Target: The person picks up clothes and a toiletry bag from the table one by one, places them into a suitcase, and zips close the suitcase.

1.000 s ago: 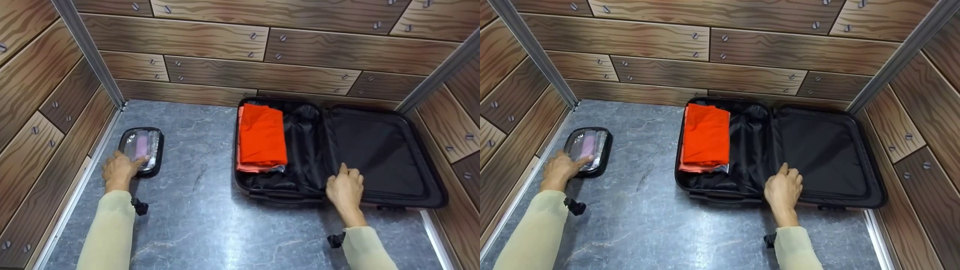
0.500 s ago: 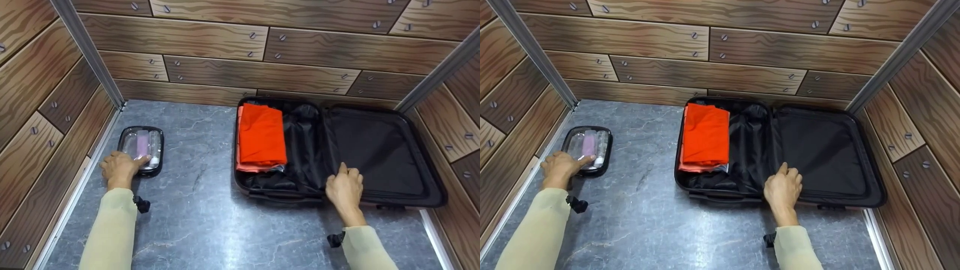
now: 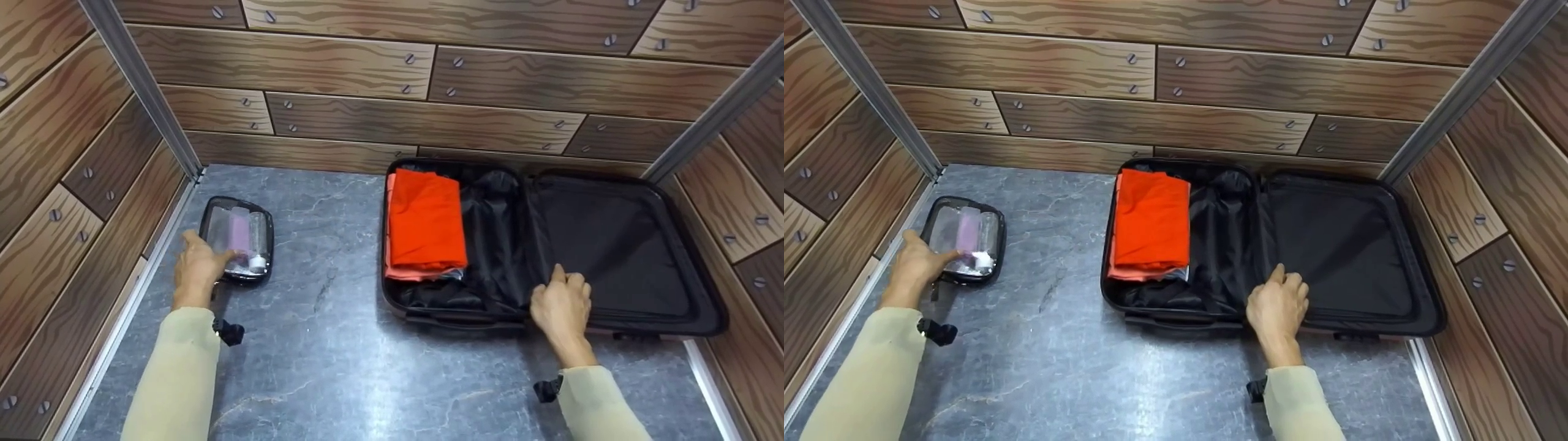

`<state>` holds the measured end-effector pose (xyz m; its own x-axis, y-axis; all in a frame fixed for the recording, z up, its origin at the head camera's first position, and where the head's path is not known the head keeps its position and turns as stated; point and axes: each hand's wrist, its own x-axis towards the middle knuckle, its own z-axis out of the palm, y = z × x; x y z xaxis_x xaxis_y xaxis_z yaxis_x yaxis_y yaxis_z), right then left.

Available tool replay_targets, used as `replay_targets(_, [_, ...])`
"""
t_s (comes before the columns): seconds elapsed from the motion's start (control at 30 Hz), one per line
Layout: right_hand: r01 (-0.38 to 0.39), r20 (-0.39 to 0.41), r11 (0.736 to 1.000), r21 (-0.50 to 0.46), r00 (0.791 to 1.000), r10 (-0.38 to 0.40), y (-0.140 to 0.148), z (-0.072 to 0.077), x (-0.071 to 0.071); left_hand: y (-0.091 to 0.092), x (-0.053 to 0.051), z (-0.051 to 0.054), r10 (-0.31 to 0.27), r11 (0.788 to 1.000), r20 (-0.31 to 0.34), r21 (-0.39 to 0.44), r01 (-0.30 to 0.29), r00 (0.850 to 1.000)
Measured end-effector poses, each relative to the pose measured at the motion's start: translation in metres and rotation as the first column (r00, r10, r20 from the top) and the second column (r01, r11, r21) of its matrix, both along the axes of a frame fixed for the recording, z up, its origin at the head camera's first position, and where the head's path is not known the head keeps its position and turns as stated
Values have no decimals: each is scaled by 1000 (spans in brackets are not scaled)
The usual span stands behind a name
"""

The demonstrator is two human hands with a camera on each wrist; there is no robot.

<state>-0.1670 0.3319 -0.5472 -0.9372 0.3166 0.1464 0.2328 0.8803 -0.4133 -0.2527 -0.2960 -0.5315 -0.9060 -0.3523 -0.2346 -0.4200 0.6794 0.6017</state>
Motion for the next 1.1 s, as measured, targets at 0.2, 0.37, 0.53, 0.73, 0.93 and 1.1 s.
replay_targets(0.2, [6, -14, 1000, 1, 1000, -6, 0, -1, -1, 0, -1, 13, -92, 995, -29, 37, 93, 995])
replay_targets(0.37, [5, -16, 1000, -1, 1000, -5, -1, -1, -3, 9, 4, 22, -130, 991, -71, 8, 131, 989])
replay_targets(0.53, [7, -1, 1000, -1, 1000, -7, -2, -1, -3, 21, 7, 33, -148, 989, -157, -51, 142, 976])
replay_targets(0.73, [0, 1, 1000, -5, 1000, 0, 0, -1, -1, 38, 13, 50, -167, 985, -232, -71, 155, 958])
replay_targets(0.93, [7, 7, 1000, -14, 1000, -7, 0, -1, -1, 63, 22, 71, -162, 987, -320, -39, 157, 934])
replay_targets(1.1, [4, 4, 1000, -15, 1000, -3, 0, -1, -1, 85, 28, 83, -143, 987, -393, 16, 162, 908])
